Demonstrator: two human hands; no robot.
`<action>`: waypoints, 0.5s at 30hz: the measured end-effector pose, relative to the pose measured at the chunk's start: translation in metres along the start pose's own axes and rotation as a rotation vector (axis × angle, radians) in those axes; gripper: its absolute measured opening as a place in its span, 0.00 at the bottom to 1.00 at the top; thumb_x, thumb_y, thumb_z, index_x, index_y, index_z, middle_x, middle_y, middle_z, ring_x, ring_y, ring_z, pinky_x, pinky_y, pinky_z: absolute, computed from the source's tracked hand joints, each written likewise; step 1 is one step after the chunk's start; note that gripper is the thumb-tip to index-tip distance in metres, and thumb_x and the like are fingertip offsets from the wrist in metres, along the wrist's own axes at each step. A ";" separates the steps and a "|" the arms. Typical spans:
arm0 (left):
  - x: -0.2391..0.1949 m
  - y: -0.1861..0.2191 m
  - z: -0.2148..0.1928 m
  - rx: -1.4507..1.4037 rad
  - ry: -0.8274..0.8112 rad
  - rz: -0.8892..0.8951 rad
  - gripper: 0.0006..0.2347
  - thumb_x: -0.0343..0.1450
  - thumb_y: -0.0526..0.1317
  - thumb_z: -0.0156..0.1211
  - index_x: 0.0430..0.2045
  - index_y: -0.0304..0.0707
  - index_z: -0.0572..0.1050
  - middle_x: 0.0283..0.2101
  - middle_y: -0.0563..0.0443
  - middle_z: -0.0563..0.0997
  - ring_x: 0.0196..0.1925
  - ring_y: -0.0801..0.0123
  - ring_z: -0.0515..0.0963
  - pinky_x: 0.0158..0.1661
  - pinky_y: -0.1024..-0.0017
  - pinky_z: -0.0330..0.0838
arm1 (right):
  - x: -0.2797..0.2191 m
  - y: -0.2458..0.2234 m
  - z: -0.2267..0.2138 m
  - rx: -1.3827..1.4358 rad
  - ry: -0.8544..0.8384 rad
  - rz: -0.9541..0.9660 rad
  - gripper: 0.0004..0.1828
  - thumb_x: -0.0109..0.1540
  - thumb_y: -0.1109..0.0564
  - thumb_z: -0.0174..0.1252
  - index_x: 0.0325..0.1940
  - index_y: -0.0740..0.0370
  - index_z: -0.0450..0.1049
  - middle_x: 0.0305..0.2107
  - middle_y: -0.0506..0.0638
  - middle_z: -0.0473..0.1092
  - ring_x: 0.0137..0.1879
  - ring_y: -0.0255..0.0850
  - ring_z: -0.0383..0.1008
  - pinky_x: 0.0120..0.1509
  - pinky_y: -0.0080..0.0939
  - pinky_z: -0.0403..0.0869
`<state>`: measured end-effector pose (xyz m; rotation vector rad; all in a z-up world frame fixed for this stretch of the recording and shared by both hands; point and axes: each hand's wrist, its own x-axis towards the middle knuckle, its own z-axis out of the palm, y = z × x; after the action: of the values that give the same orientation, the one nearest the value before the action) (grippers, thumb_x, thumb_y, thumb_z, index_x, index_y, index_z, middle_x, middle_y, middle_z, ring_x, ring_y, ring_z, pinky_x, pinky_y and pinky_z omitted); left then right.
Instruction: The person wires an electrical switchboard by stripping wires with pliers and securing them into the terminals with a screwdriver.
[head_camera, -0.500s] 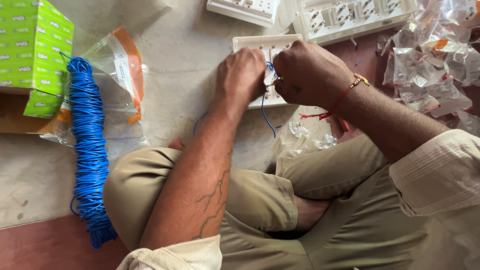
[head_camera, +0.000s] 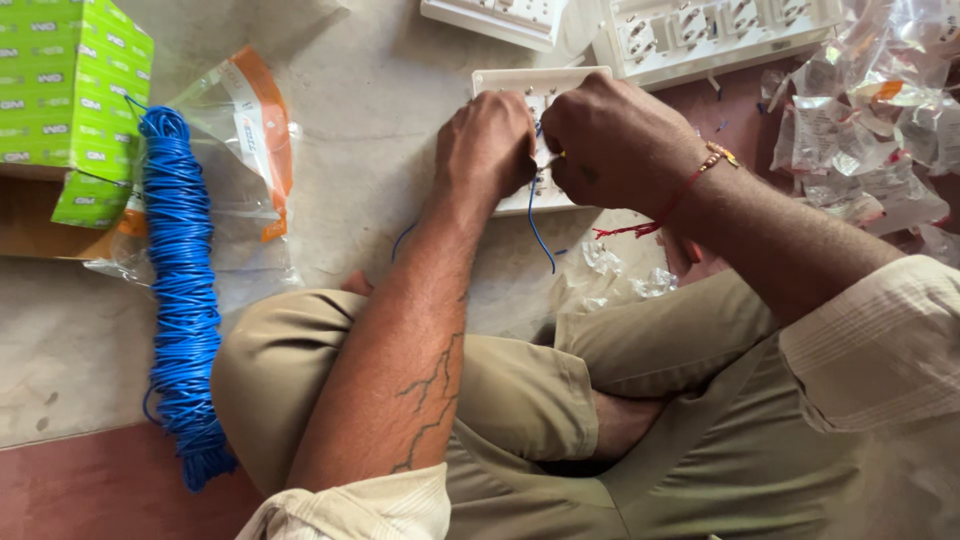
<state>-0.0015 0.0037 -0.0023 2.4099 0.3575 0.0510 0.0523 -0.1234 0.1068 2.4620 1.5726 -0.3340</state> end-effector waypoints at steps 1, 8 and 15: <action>0.001 0.001 -0.001 0.007 0.061 0.020 0.05 0.59 0.34 0.70 0.23 0.40 0.79 0.34 0.39 0.83 0.40 0.49 0.84 0.41 0.56 0.78 | 0.001 0.002 0.000 0.113 0.074 -0.084 0.06 0.51 0.59 0.60 0.27 0.65 0.78 0.25 0.62 0.74 0.34 0.58 0.78 0.41 0.53 0.77; 0.001 -0.003 0.004 -0.021 -0.014 -0.006 0.03 0.62 0.33 0.67 0.22 0.45 0.80 0.34 0.42 0.84 0.39 0.52 0.85 0.43 0.57 0.78 | 0.001 0.008 0.002 0.146 0.074 -0.082 0.11 0.48 0.57 0.62 0.29 0.67 0.78 0.23 0.63 0.73 0.32 0.61 0.77 0.41 0.56 0.77; 0.001 -0.002 0.005 -0.008 0.016 0.065 0.04 0.61 0.32 0.68 0.24 0.38 0.78 0.34 0.38 0.84 0.39 0.50 0.85 0.41 0.56 0.79 | 0.000 0.007 0.008 0.169 0.071 -0.050 0.12 0.49 0.56 0.62 0.31 0.66 0.79 0.24 0.64 0.74 0.33 0.61 0.78 0.41 0.56 0.77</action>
<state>-0.0007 0.0025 -0.0076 2.4141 0.2860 0.1003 0.0581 -0.1283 0.0990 2.5887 1.7024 -0.4078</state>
